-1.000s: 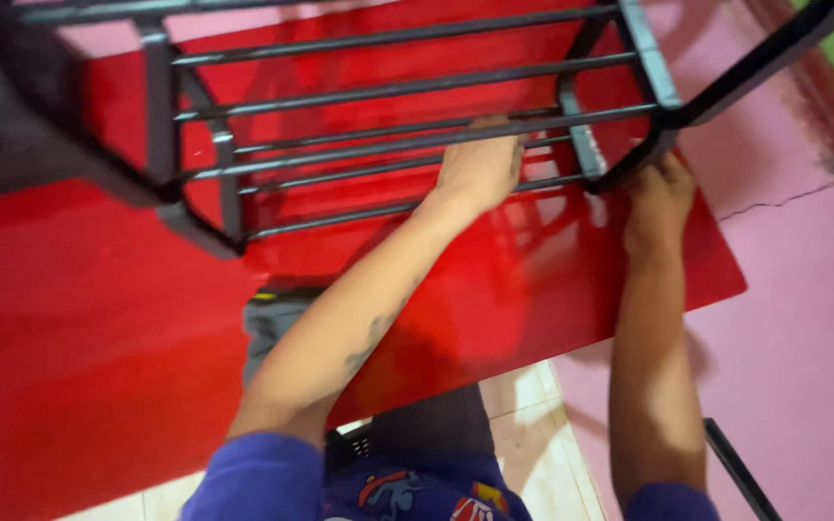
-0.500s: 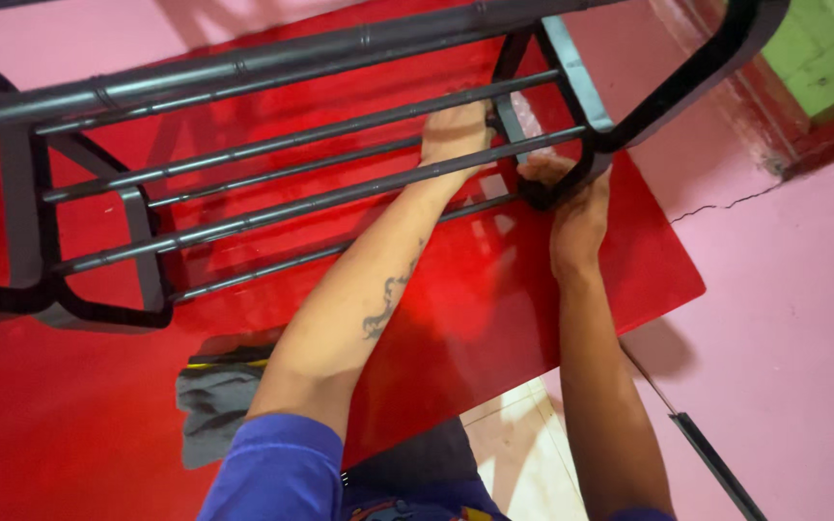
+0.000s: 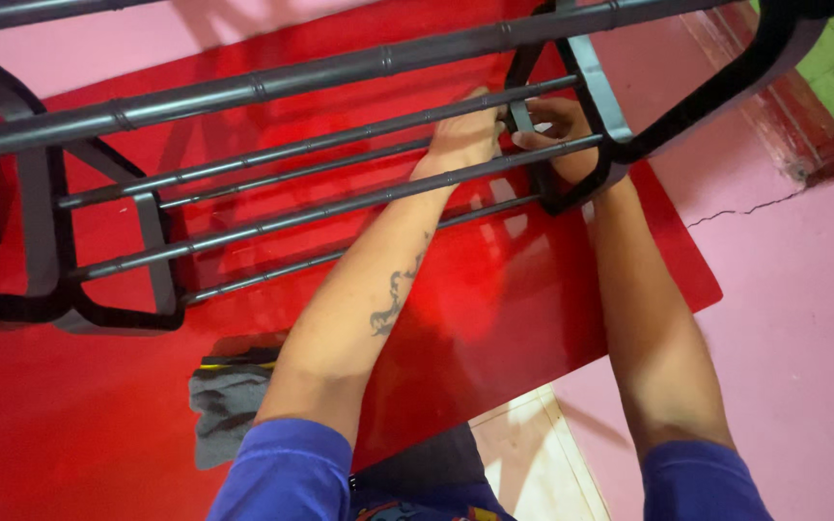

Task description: The person assembles a black metal rack by inserting horizontal bars into vertical supports on a red table. They then wipe the assembled rack and a nearby black plastic tray with a gray cloth.

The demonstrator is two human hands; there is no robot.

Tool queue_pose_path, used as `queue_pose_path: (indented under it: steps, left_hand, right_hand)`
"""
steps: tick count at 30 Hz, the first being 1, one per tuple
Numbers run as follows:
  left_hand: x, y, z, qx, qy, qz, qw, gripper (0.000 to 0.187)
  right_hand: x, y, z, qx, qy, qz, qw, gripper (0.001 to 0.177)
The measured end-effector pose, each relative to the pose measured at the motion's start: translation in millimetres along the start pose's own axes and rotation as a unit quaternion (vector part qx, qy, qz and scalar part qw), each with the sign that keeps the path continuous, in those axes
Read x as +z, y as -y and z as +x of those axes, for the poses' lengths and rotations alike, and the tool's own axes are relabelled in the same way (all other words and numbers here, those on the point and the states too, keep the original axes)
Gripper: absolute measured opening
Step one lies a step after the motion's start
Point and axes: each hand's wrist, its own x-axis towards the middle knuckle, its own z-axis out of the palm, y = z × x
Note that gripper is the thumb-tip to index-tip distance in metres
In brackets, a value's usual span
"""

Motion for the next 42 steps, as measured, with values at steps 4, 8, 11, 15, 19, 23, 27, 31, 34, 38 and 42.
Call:
queue_pose_path:
  steps: [4, 8, 11, 15, 19, 23, 27, 31, 34, 38, 42]
  left_hand:
    - [-3.6, 3.3, 1.4, 0.043, 0.009, -0.012, 0.999, 0.044]
    - [1.3, 1.0, 0.0, 0.017, 0.007, 0.012, 1.0, 0.025]
    - [0.7, -0.2, -1.5, 0.007, 0.021, 0.012, 1.0, 0.025]
    - [-0.3, -2.5, -8.5, 0.081, -0.059, 0.066, 0.993, 0.029]
    - [-4.2, -7.1, -9.8, 0.091, -0.077, 0.071, 0.99, 0.032]
    - [-8.4, -9.7, -6.2, -0.012, -0.024, 0.012, 1.0, 0.022]
    - [-6.8, -8.4, -7.9, 0.026, -0.046, 0.013, 0.999, 0.021]
    - [-6.8, -8.2, -6.0, 0.034, -0.054, 0.025, 0.998, 0.018]
    - [-4.3, -11.3, -6.1, 0.008, -0.056, 0.012, 0.998, 0.021]
    - [-7.4, -10.9, -10.8, -0.008, -0.07, 0.082, 0.994, 0.028]
    - [-12.2, -5.7, -12.0, -0.018, -0.084, 0.07, 0.994, 0.029]
  right_hand:
    - [10.5, -2.9, -1.1, 0.03, -0.05, -0.03, 0.998, 0.042]
    - [14.0, 0.6, -7.1, 0.076, -0.069, -0.054, 0.993, 0.041]
    - [16.7, 6.1, -5.1, 0.088, -0.086, -0.039, 0.992, 0.042]
    - [19.3, 3.6, -6.3, 0.077, -0.093, 0.018, 0.992, 0.041]
    - [17.6, -2.9, -6.5, 0.046, -0.083, -0.01, 0.995, 0.039]
    - [19.5, -3.3, -6.4, 0.011, -0.091, -0.021, 0.996, 0.036]
    - [18.5, -0.6, -9.8, -0.013, -0.098, -0.088, 0.991, 0.036]
    - [20.1, 2.2, -7.9, -0.007, -0.089, -0.051, 0.995, 0.035]
    - [22.6, 1.4, -9.5, -0.019, -0.095, 0.016, 0.995, 0.036]
    - [22.0, 2.1, -7.8, -0.016, -0.111, -0.039, 0.993, 0.035]
    - [25.0, 3.3, -8.9, 0.026, -0.121, -0.022, 0.992, 0.038]
